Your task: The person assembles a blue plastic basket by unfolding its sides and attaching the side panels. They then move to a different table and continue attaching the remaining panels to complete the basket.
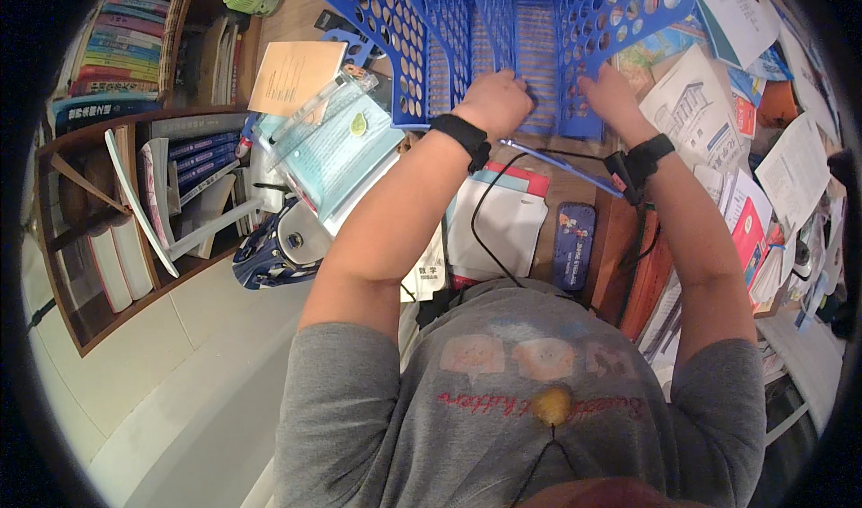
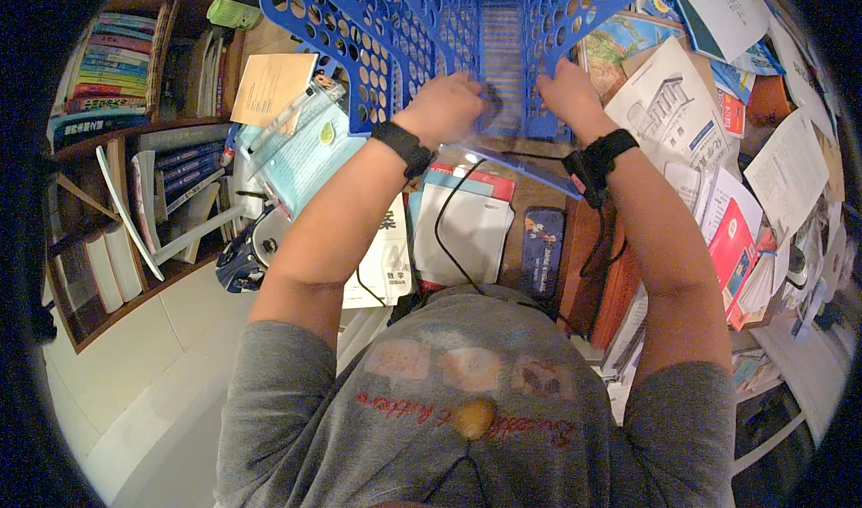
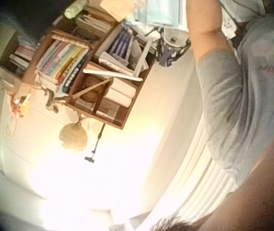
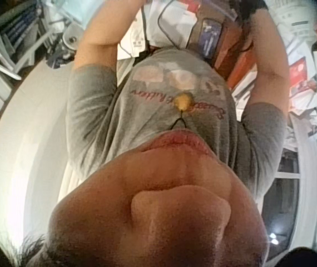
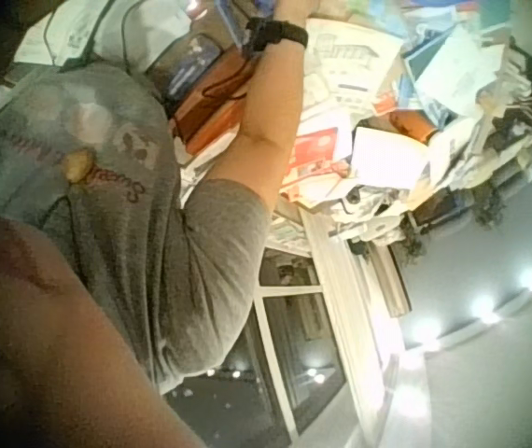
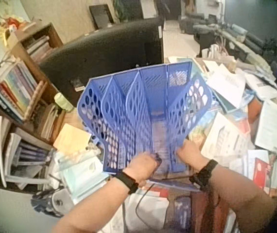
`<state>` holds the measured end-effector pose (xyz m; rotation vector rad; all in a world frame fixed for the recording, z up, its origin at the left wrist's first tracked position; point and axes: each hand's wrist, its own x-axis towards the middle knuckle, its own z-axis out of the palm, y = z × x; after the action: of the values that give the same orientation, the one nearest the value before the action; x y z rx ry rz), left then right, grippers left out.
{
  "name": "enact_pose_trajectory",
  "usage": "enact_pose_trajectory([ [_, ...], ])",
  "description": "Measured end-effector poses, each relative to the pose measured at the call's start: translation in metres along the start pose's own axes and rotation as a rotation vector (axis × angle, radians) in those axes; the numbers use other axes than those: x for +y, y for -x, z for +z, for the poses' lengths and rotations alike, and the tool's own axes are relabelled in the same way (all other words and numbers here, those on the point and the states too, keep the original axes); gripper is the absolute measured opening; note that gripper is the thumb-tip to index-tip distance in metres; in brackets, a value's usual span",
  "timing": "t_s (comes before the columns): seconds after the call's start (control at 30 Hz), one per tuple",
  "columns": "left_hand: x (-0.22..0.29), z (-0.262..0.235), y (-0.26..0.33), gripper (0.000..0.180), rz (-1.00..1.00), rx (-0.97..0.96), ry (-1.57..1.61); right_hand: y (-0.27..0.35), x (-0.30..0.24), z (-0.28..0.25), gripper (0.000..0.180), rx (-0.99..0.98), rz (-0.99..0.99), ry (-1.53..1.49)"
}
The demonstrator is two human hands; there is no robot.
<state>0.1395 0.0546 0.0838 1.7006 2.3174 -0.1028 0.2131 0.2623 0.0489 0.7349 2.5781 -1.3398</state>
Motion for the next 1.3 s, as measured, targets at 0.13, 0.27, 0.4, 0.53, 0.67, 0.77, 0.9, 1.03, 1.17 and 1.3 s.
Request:
enact_pose_trajectory([
  [0.13, 0.002, 0.005, 0.000, 0.017, -0.032, 0.087, -0.044, 0.000, 0.001, 0.004, 0.027, 0.084, -0.071, 0.139],
  [0.27, 0.012, 0.003, -0.005, 0.013, -0.127, -0.051, -0.055, 0.007, -0.002, 0.003, 0.026, 0.027, -0.033, -0.045],
  [0.4, 0.014, 0.008, -0.010, 0.014, -0.154, -0.029, -0.049, 0.017, -0.007, 0.001, 0.028, 0.031, -0.055, -0.126],
  [0.53, 0.008, 0.001, -0.010, 0.017, -0.102, -0.036, 0.029, 0.017, -0.012, 0.003, 0.028, 0.037, -0.037, -0.004],
  [0.67, 0.007, -0.026, -0.005, 0.014, -0.003, -0.050, 0.085, 0.018, -0.011, 0.006, 0.030, 0.044, -0.019, -0.073],
  [0.77, 0.020, -0.044, -0.029, 0.013, -0.165, -0.180, 0.196, 0.020, -0.008, 0.009, 0.032, 0.116, -0.127, 0.049],
  [0.9, 0.020, -0.029, -0.076, 0.020, -0.284, -0.245, 0.144, 0.014, -0.008, 0.005, 0.029, 0.113, -0.136, 0.211],
  [1.03, 0.008, 0.032, -0.110, 0.051, -0.551, -0.463, 0.276, -0.005, -0.017, -0.014, 0.026, 0.093, 0.130, 0.014],
  [1.17, 0.003, 0.081, -0.138, 0.062, -0.510, -0.491, 0.241, -0.012, -0.025, -0.026, 0.025, 0.072, 0.163, -0.253],
  [1.3, -0.014, 0.101, -0.152, 0.055, -0.504, -0.547, 0.342, 0.003, -0.026, -0.017, 0.026, 0.076, 0.088, -0.394],
])
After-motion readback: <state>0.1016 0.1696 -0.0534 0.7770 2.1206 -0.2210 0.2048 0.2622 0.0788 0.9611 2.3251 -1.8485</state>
